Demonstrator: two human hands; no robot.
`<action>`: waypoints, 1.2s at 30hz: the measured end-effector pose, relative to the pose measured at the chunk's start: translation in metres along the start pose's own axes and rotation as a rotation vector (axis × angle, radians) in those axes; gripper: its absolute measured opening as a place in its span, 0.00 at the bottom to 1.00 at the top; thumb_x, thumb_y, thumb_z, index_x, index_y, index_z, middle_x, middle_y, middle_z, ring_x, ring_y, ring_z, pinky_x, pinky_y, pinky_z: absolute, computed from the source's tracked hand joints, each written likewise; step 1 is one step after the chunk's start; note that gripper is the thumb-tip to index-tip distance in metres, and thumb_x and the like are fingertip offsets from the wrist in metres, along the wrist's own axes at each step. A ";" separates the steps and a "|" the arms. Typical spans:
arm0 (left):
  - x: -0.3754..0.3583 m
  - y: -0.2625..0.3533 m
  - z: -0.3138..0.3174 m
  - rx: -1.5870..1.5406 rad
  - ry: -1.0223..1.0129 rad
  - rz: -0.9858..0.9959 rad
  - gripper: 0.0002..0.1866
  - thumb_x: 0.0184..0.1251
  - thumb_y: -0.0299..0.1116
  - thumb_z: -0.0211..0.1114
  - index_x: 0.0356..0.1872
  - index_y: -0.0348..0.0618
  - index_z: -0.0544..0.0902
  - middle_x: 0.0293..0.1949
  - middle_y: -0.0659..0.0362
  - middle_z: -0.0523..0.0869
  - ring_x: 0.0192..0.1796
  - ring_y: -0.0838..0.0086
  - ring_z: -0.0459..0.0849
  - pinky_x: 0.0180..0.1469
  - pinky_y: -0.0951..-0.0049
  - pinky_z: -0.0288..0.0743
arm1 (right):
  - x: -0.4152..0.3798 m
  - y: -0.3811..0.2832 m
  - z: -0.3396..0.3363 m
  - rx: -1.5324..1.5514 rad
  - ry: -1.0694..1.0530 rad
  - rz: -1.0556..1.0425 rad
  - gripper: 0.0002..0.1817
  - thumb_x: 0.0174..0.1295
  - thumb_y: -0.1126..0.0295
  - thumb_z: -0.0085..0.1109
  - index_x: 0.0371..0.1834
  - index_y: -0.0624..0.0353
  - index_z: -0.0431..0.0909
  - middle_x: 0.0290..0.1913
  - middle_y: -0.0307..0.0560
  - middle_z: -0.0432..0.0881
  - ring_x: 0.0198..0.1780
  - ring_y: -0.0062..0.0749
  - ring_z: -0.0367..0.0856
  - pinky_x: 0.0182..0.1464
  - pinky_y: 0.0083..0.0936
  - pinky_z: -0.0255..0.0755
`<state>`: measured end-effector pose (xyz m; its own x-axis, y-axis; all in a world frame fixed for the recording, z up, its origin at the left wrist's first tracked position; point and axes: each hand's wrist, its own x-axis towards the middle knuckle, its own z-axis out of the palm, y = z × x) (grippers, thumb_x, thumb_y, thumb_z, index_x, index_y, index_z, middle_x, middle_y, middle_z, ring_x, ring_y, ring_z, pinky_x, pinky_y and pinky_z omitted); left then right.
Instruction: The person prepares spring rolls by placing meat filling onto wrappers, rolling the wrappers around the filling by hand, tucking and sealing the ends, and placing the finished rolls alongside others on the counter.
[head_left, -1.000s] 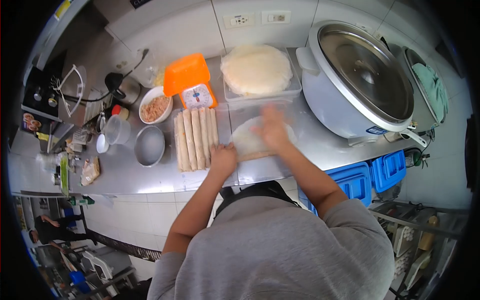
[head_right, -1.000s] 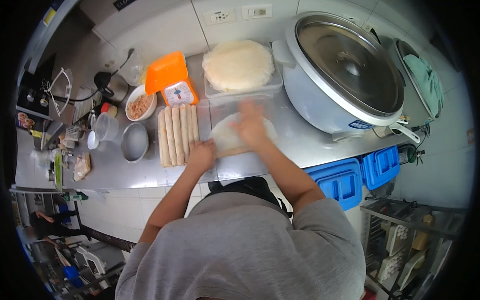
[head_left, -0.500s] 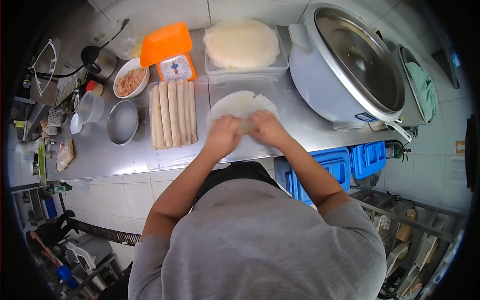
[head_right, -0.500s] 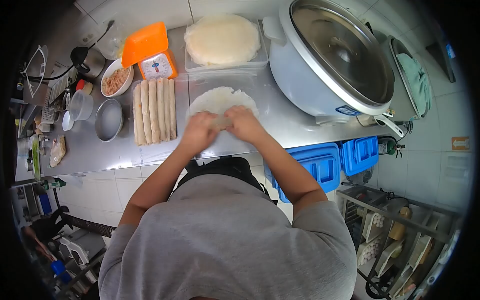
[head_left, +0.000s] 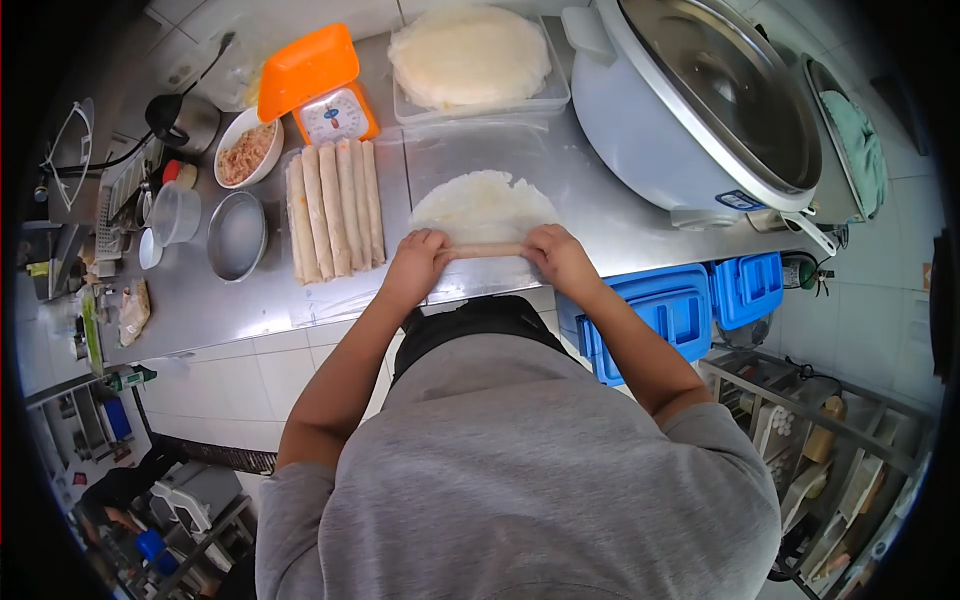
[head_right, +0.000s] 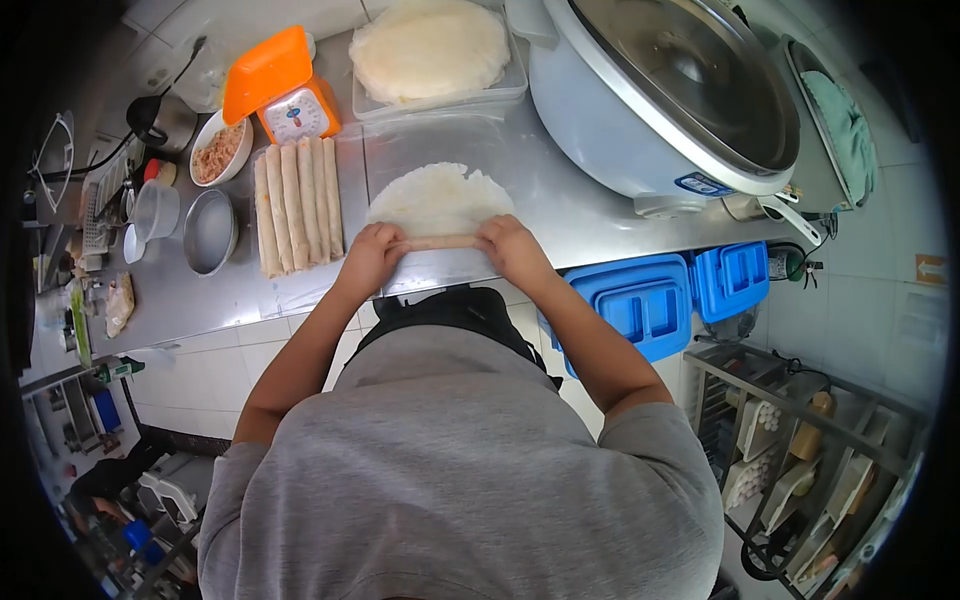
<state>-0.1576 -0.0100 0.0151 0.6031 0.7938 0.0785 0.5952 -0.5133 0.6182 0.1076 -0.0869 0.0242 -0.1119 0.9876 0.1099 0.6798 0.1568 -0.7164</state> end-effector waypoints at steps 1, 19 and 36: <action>0.003 0.001 -0.002 0.083 -0.004 -0.013 0.11 0.61 0.33 0.65 0.42 0.42 0.80 0.41 0.53 0.81 0.49 0.55 0.78 0.53 0.57 0.69 | 0.002 -0.001 -0.002 -0.090 0.010 0.022 0.03 0.57 0.72 0.61 0.34 0.57 0.80 0.41 0.47 0.79 0.48 0.47 0.75 0.53 0.41 0.67; 0.017 0.012 0.028 0.195 0.016 0.249 0.23 0.58 0.23 0.56 0.57 0.45 0.79 0.52 0.53 0.78 0.59 0.58 0.73 0.63 0.60 0.67 | 0.019 0.005 0.014 -0.301 0.026 -0.269 0.17 0.53 0.77 0.54 0.47 0.57 0.81 0.49 0.47 0.78 0.53 0.44 0.74 0.57 0.37 0.69; 0.026 0.013 0.033 0.198 0.206 0.274 0.17 0.59 0.27 0.57 0.50 0.43 0.80 0.48 0.54 0.78 0.56 0.58 0.75 0.62 0.58 0.66 | 0.032 0.002 0.020 -0.274 0.106 -0.314 0.11 0.58 0.71 0.60 0.45 0.58 0.80 0.48 0.47 0.79 0.50 0.44 0.75 0.55 0.39 0.67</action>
<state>-0.1168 -0.0070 -0.0012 0.6470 0.6569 0.3871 0.5301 -0.7524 0.3910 0.0914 -0.0546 0.0125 -0.2785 0.8846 0.3739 0.7935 0.4313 -0.4294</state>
